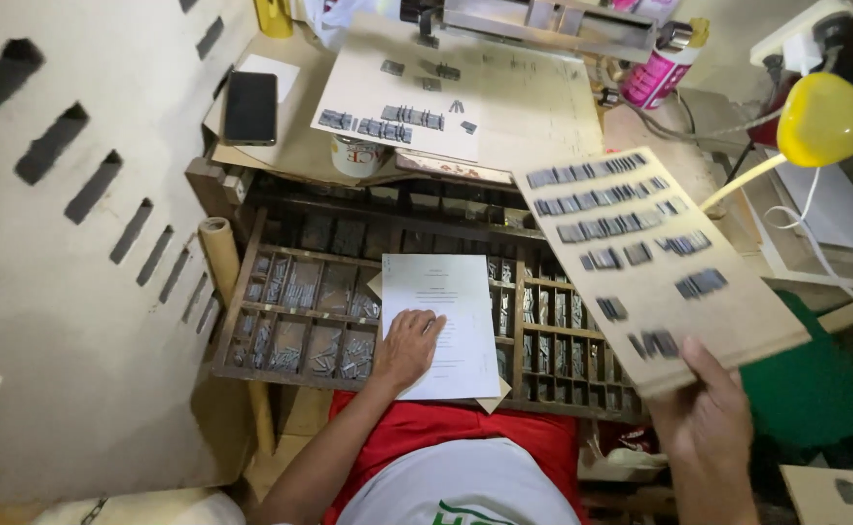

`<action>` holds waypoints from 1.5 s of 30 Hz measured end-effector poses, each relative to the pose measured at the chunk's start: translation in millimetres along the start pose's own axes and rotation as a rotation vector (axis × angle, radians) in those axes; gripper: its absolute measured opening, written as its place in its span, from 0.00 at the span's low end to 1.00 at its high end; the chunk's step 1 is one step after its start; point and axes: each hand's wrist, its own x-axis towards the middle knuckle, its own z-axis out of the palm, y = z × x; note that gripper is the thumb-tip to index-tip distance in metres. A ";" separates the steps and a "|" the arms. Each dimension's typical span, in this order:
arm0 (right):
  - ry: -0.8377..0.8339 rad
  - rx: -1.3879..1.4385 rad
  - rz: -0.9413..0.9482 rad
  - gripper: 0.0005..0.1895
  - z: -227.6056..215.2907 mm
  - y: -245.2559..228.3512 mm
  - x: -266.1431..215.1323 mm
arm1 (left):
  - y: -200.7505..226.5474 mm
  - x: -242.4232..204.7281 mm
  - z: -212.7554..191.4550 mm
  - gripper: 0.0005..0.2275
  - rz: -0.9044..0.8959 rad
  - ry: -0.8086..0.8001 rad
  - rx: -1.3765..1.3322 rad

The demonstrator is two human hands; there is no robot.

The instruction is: The person arranges small metal printing type blocks on a wooden board, referencing a printed document. They pick up individual blocks from a drawer and place them in rows on the board, occasionally adjusting their position.

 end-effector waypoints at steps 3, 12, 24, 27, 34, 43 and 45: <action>-0.053 0.166 0.018 0.41 18.5 21.0 30.0 | 1.1 -0.2 -0.6 0.20 -0.012 0.027 -0.031; -0.020 0.172 0.011 0.16 104.9 66.1 88.8 | 39.8 97.1 -106.6 0.16 -0.157 0.255 -0.525; -0.109 -0.208 -0.074 0.38 19.1 50.7 116.1 | 62.2 185.7 -198.8 0.16 0.091 0.481 -0.496; -0.080 -0.337 -0.176 0.47 -0.2 49.4 126.9 | 61.3 189.4 -203.0 0.14 0.125 0.475 -0.448; -0.022 -0.418 -0.245 0.31 -15.6 63.7 145.9 | 56.2 194.2 -205.5 0.15 0.158 0.432 -0.476; -0.021 -0.302 -0.225 0.35 6.7 70.4 177.1 | 46.4 215.5 -188.5 0.16 0.053 0.445 -0.363; -0.033 -0.264 -0.230 0.34 5.3 75.5 183.8 | 44.0 215.9 -184.8 0.17 0.024 0.455 -0.352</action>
